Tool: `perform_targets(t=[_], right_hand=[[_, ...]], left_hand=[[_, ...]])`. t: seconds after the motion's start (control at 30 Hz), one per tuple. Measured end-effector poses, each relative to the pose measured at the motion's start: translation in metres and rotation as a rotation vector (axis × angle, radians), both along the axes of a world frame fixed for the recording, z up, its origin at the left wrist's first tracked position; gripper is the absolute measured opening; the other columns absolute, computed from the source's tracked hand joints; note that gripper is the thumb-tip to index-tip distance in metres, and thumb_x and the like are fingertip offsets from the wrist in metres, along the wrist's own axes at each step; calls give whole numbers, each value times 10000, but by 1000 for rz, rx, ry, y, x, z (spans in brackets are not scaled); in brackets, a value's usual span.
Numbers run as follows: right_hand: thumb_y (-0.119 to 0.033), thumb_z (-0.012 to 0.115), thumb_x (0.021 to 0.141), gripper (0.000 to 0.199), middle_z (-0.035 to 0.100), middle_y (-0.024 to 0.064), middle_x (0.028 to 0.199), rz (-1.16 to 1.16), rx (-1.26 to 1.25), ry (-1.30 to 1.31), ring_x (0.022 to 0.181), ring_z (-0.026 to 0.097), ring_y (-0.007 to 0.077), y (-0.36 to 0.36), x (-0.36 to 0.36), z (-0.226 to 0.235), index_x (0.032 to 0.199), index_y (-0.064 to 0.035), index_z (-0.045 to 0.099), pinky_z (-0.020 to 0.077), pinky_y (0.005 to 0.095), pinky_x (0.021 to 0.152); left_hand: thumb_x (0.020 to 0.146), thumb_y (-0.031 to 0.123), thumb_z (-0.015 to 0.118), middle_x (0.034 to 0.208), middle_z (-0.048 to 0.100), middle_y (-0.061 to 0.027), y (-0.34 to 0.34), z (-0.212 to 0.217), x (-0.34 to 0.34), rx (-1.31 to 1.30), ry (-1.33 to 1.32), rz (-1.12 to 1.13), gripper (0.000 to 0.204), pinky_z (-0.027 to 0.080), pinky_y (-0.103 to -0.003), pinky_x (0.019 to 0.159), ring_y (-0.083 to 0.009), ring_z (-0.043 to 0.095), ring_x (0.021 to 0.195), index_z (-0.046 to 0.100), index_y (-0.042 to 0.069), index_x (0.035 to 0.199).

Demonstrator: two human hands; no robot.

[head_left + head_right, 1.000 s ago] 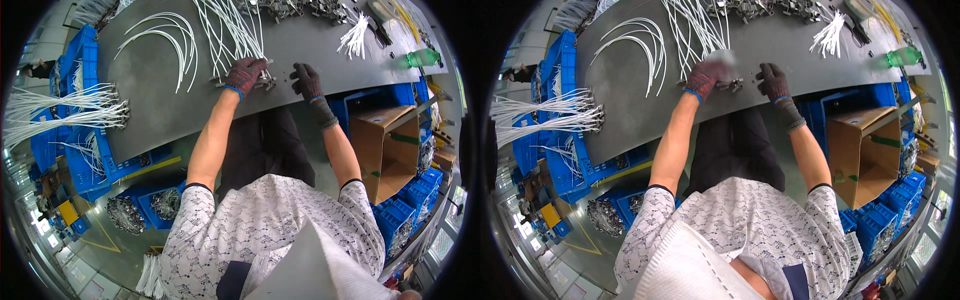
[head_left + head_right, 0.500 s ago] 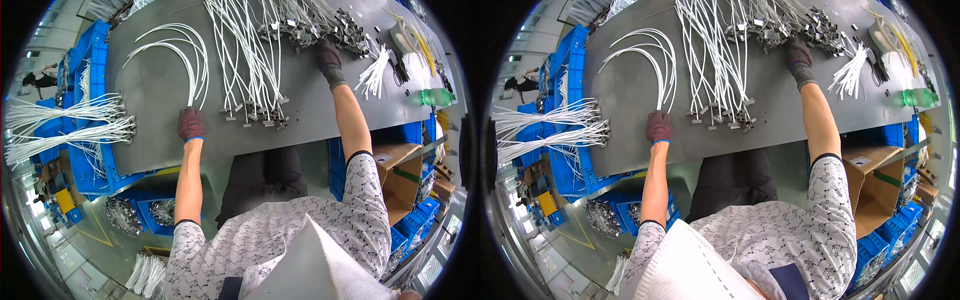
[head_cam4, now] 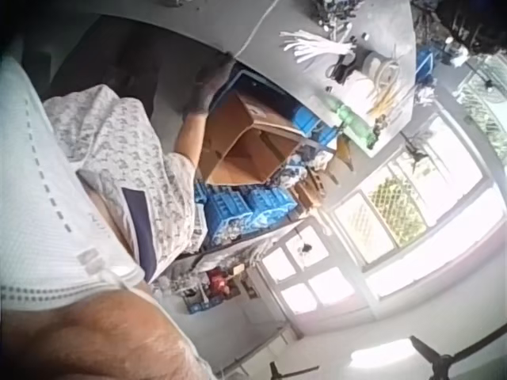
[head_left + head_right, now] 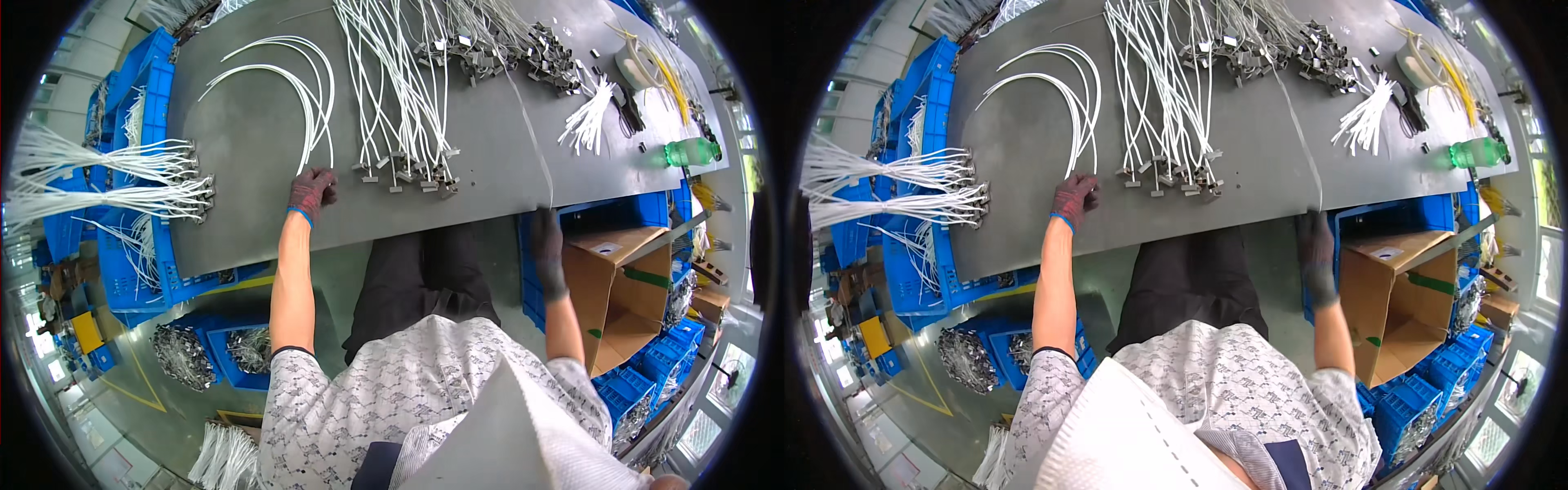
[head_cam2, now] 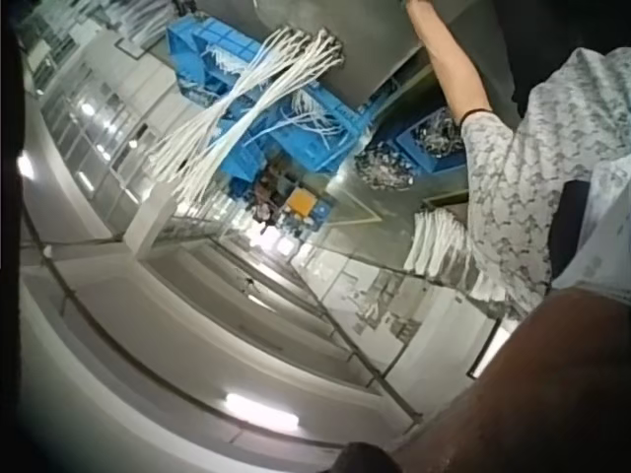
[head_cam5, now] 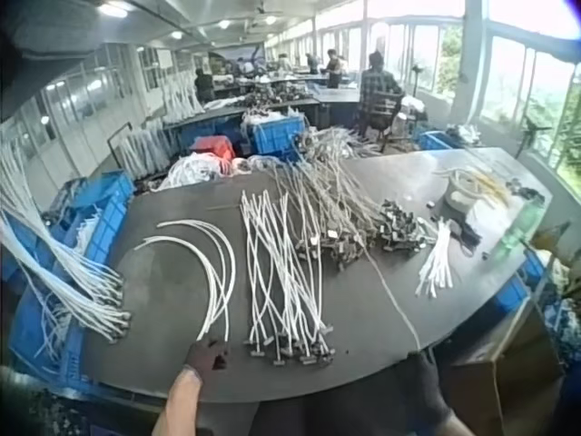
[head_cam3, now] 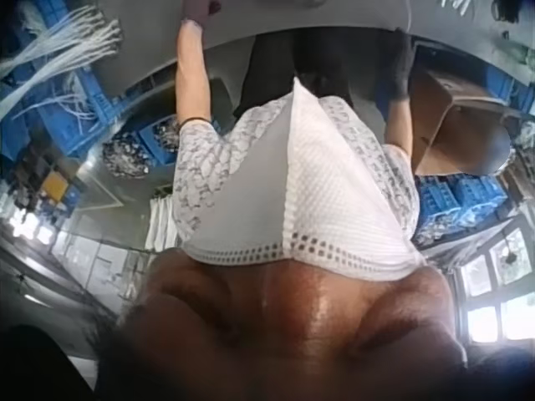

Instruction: The person is manually bundling multiple white wires by threading them through metal clips on a workbench.

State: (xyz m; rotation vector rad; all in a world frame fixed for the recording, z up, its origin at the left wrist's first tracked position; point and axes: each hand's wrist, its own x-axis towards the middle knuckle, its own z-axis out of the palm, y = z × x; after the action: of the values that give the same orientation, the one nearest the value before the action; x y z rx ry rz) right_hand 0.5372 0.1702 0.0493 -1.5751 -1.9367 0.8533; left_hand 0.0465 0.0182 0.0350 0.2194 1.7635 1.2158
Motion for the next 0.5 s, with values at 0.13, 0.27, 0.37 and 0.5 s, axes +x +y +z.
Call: perform_targets(t=[0.13,0.27,0.37,0.5], right_hand=[[-103,547,896,149,696,208,923,142,-171,-747,890,683,434,-134,129,-75,1001,-61,644,553,502,753],[-182,548,917,184,691,225,890,445,-304,-828,920,672,435,-227,198,-125,921,-63,689,542,499,752],[-182,510,946,210,688,231,912,243,-243,-543,942,657,447,-235,161,-111,962,-84,694,533,512,758],[-169,503,950,192,688,224,941,313,-152,-448,932,659,446,-209,111,-78,947,-95,680,531,518,760]], left_hand=[[946,176,678,865,630,-13,-6,24,21,280,-311,9,211,541,-276,670,-106,604,728,649,23,1087],[971,73,629,966,626,-74,46,39,79,500,-574,-141,252,572,-311,721,-155,629,821,583,-28,1197],[969,71,622,971,645,-116,84,52,141,494,-608,-195,172,600,-368,810,-217,668,875,591,-15,1115],[960,79,630,939,667,-135,128,37,223,576,-554,-154,92,619,-429,777,-256,690,823,593,6,1002]])
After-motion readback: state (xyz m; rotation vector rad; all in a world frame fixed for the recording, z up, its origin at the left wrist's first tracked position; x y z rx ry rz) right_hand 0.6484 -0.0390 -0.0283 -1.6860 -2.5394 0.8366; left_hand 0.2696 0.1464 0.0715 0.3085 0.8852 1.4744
